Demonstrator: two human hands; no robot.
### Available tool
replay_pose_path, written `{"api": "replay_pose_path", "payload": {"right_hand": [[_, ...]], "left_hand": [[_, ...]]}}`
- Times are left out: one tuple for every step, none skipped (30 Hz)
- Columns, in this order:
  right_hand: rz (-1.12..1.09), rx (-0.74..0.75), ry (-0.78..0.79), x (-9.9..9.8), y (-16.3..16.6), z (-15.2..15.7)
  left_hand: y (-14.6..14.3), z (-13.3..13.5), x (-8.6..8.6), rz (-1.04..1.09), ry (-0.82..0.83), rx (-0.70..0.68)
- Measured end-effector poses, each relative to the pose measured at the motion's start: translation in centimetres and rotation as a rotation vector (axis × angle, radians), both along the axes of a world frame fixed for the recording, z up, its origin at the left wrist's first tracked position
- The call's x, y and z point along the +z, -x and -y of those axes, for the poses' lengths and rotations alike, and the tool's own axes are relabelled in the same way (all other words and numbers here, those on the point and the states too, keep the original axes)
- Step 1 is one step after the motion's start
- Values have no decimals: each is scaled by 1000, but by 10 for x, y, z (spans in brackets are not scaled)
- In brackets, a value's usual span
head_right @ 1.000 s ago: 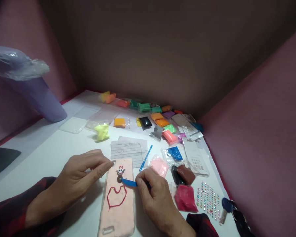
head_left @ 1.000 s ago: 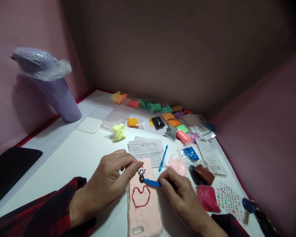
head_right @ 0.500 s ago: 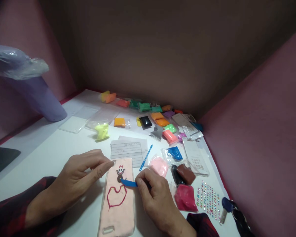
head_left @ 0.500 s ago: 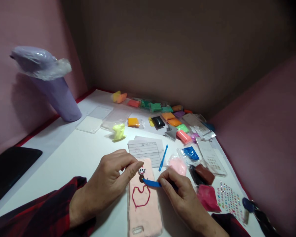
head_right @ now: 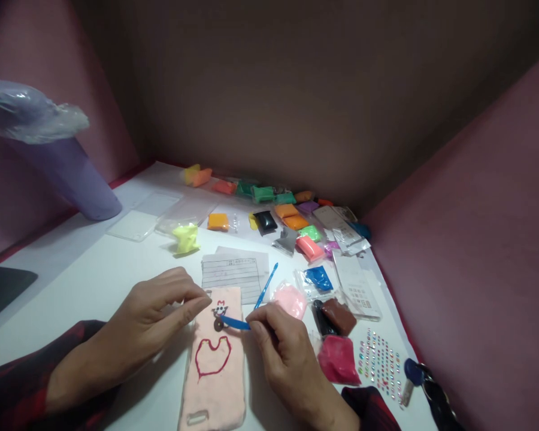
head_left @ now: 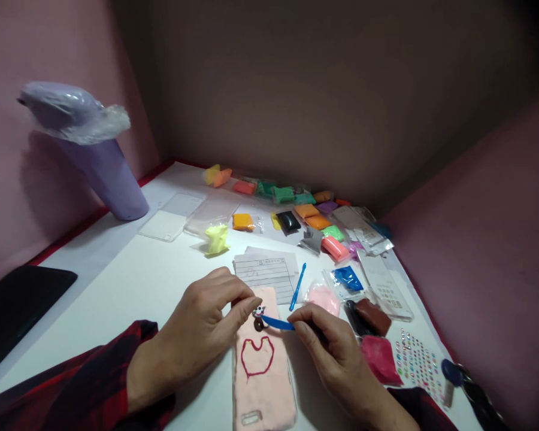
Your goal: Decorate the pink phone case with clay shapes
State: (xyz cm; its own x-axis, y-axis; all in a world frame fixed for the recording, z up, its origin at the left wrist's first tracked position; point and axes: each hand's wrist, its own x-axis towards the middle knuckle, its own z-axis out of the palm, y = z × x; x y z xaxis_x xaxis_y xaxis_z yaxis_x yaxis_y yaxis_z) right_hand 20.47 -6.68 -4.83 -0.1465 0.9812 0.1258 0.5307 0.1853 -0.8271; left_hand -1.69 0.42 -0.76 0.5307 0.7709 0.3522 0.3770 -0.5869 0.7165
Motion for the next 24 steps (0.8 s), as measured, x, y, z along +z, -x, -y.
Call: {"api": "replay_pose_path", "payload": {"right_hand": [[13, 15, -31, -1, 0, 0], [31, 30, -62, -1, 0, -1], [52, 41, -92, -2, -1, -1], [70, 49, -122, -2, -1, -2], [83, 55, -152, -3, -1, -2], [91, 60, -180, -3, -1, -2], [98, 64, -204, -4, -1, -3], [105, 69, -222, -5, -2, -3], [112, 71, -236, -5, -2, -3], [120, 71, -248, -6, -2, -3], [127, 73, -256, -7, -2, -3], [133, 75, -262, -8, -3, -3], [136, 75, -266, -9, -3, -3], [138, 76, -268, -10, -3, -3], [139, 78, -268, -10, -3, -3], [141, 80, -267, -10, -3, -3], [142, 81, -269, -10, -3, -4], [144, 82, -271, -10, -3, -4], [146, 84, -273, -10, -3, -4], [148, 86, -274, -10, -3, -4], [150, 88, -276, -10, -3, -4], [152, 90, -274, -10, -3, -3], [154, 90, -272, -10, -3, -3], [157, 89, -270, -10, -3, -3]], "left_hand": [[0, 0, -1, -24, -11, -6], [1, -1, -3, -56, -25, -14], [1, -2, -4, -91, -41, -18], [1, -2, -5, -129, -53, -23], [1, -3, -7, -165, -64, -27], [1, -3, -8, -192, -74, -28], [1, -3, -9, -212, -84, -30], [1, -3, -10, -224, -97, -33], [1, -3, -11, -235, -107, -39], [1, -3, -11, -243, -117, -47], [1, -2, -11, -250, -124, -52], [1, -2, -12, -257, -128, -56], [1, -2, -12, -262, -129, -60], [1, -2, -12, -264, -131, -60], [1, -2, -12, -265, -133, -59], [1, -2, -12, -265, -136, -57], [1, -2, -12, -264, -138, -56], [1, -2, -12, -263, -140, -54], [1, -2, -12, -262, -142, -51], [1, -3, -12, -262, -142, -49], [1, -3, -13, -263, -141, -50], [1, -3, -13, -264, -141, -51], [1, -3, -13, -265, -141, -54], [1, -3, -13, -264, -142, -57]]}}
